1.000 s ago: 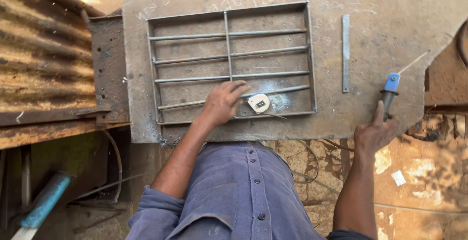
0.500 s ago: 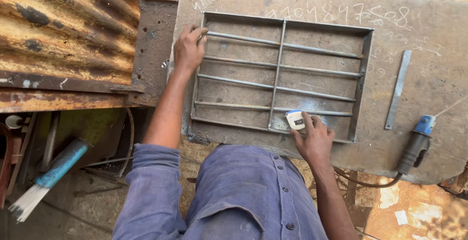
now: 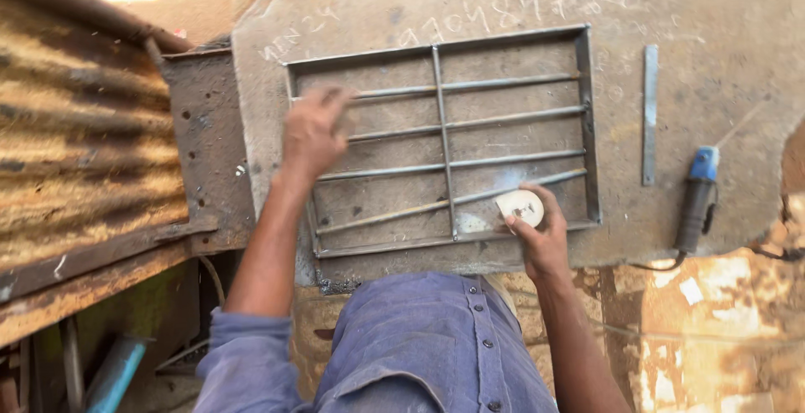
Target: The person arranges metal rods inside a rectangular metal frame on a workbench. They use a tape measure to check the spacing of the rods and then use a welding torch to secure the rods to the frame, creating a grid pattern.
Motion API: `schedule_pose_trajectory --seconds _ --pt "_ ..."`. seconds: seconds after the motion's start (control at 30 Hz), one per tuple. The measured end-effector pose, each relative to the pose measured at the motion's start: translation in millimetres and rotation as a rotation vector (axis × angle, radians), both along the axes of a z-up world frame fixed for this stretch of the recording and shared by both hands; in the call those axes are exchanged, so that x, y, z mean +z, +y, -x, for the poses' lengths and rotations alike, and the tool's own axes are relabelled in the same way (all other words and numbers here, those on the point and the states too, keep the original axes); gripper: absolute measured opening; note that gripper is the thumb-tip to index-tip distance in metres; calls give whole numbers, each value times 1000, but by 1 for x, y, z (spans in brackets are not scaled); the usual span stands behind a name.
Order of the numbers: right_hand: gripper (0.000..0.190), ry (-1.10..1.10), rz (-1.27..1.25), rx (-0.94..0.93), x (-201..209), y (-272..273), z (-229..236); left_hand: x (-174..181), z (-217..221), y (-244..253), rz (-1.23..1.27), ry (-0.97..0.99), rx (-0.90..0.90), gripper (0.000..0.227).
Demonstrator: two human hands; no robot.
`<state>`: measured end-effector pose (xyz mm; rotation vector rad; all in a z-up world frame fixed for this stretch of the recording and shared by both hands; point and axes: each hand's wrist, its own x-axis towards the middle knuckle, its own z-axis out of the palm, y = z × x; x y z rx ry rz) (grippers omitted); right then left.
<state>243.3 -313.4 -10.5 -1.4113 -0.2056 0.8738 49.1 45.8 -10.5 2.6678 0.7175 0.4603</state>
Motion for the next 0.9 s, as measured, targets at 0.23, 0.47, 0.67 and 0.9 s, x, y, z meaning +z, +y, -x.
schedule_pose_trajectory --seconds 0.23,0.47,0.67,0.9 --pt "41 -132 73 -115 9 53 46 32 -44 -133 -56 -177 -420 57" --pt "39 -913 327 157 -1 35 79 6 -47 -123 68 -445 -86 40" --pt "31 -132 211 -9 -5 43 90 34 -25 -110 -18 52 -567 55" --pt "35 -905 329 190 34 55 77 15 -33 -115 -20 -256 -287 55"
